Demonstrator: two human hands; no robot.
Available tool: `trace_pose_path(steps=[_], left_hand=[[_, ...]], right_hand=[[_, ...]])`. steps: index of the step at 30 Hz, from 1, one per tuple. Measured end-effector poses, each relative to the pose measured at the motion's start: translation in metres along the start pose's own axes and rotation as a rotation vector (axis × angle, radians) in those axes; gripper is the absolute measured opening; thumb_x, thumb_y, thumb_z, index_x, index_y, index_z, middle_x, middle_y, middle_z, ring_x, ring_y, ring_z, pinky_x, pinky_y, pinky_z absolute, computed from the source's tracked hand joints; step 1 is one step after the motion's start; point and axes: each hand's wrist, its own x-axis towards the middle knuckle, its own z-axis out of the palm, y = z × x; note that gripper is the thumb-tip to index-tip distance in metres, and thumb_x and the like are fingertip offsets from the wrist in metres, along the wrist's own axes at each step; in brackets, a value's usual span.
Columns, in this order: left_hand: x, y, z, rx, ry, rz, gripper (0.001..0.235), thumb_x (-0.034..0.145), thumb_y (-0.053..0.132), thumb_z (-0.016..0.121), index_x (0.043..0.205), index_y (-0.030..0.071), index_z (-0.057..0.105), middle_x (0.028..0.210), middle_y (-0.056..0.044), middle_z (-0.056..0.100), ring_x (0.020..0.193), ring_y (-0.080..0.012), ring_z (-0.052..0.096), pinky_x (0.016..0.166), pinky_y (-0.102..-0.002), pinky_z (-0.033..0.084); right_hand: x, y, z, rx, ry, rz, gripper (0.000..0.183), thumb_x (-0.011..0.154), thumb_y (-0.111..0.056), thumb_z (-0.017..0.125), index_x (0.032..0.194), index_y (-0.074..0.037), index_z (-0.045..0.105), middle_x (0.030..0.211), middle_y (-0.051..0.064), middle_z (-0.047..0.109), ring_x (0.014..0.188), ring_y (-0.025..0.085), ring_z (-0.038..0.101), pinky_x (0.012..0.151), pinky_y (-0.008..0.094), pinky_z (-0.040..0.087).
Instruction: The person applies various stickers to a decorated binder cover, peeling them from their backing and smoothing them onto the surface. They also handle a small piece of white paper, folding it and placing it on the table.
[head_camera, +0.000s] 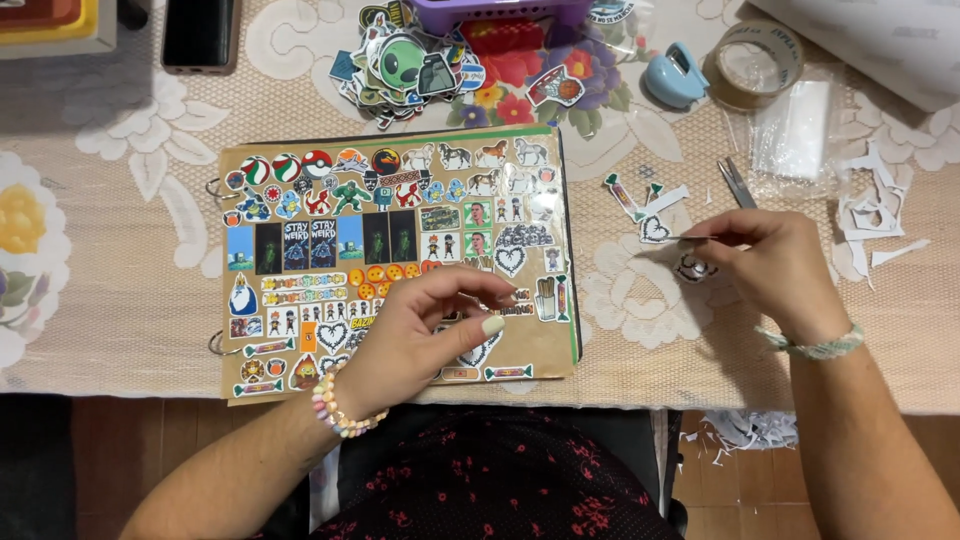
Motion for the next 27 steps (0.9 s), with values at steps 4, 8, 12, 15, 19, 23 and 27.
trace_pose_path(steps=[4,8,12,15,19,23,27], left_hand=[[0.0,-0.002,0.001,0.002,0.01,-0.002,0.028,0.088,0.007,0.068,0.116,0.005,0.068,0.114,-0.008,0.072,0.104,-0.0161,0.071,0.09,-0.026,0.057],[0.0,-0.007,0.003,-0.035,0.009,-0.002,0.029,0.089,0.005,0.068,0.118,0.004,0.067,0.113,-0.009,0.073,0.105,-0.0165,0.072,0.09,-0.026,0.057],[-0.002,-0.002,0.012,0.083,0.038,0.043,0.037,0.086,0.009,0.073,0.122,0.007,0.066,0.117,-0.008,0.072,0.108,-0.0164,0.07,0.093,-0.027,0.057],[-0.001,-0.007,0.024,0.487,0.029,0.452,0.038,0.094,0.018,0.072,0.128,0.008,0.06,0.124,-0.011,0.068,0.116,-0.027,0.066,0.107,-0.044,0.052],[-0.004,-0.008,0.038,0.788,0.092,0.819,0.041,0.096,0.009,0.079,0.13,0.004,0.057,0.123,-0.02,0.067,0.114,-0.0353,0.066,0.103,-0.048,0.057],[-0.007,0.002,0.036,0.942,0.169,0.955,0.017,0.106,0.011,0.058,0.12,0.005,0.065,0.118,-0.012,0.068,0.107,-0.033,0.069,0.094,-0.046,0.058],[-0.006,0.005,0.035,0.943,0.169,1.027,0.017,0.104,0.008,0.057,0.115,0.002,0.07,0.117,-0.01,0.068,0.107,-0.0287,0.068,0.091,-0.044,0.06]], right_hand=[[-0.008,-0.012,-0.001,-0.004,-0.069,0.087,0.022,0.093,0.0,0.07,0.111,-0.006,0.079,0.092,0.011,0.078,0.075,0.017,0.061,0.065,0.028,0.047],[-0.019,-0.02,-0.005,-0.117,-0.165,0.138,0.036,0.1,-0.005,0.054,0.132,-0.014,0.068,0.122,0.008,0.074,0.095,0.021,0.069,0.076,0.032,0.059],[-0.039,0.006,0.002,-0.33,0.122,-0.459,0.021,0.097,-0.002,0.069,0.116,-0.005,0.076,0.093,0.012,0.078,0.05,0.011,0.065,0.035,0.021,0.048],[-0.064,0.007,0.029,-0.6,0.36,-0.937,0.022,0.095,-0.026,0.078,0.115,-0.02,0.078,0.095,0.004,0.079,0.078,0.019,0.074,0.055,0.03,0.053],[-0.094,-0.045,0.042,-0.661,0.406,-1.187,0.017,0.1,-0.016,0.067,0.111,-0.007,0.077,0.098,0.006,0.077,0.075,0.016,0.07,0.061,0.031,0.051],[-0.101,-0.058,0.046,-0.74,0.409,-1.276,0.03,0.103,-0.015,0.049,0.113,-0.002,0.073,0.099,0.007,0.076,0.074,0.017,0.069,0.059,0.029,0.049],[-0.103,-0.06,0.052,-0.79,0.448,-1.306,0.03,0.103,-0.012,0.046,0.113,-0.004,0.074,0.101,0.005,0.075,0.072,0.016,0.068,0.057,0.028,0.049]])
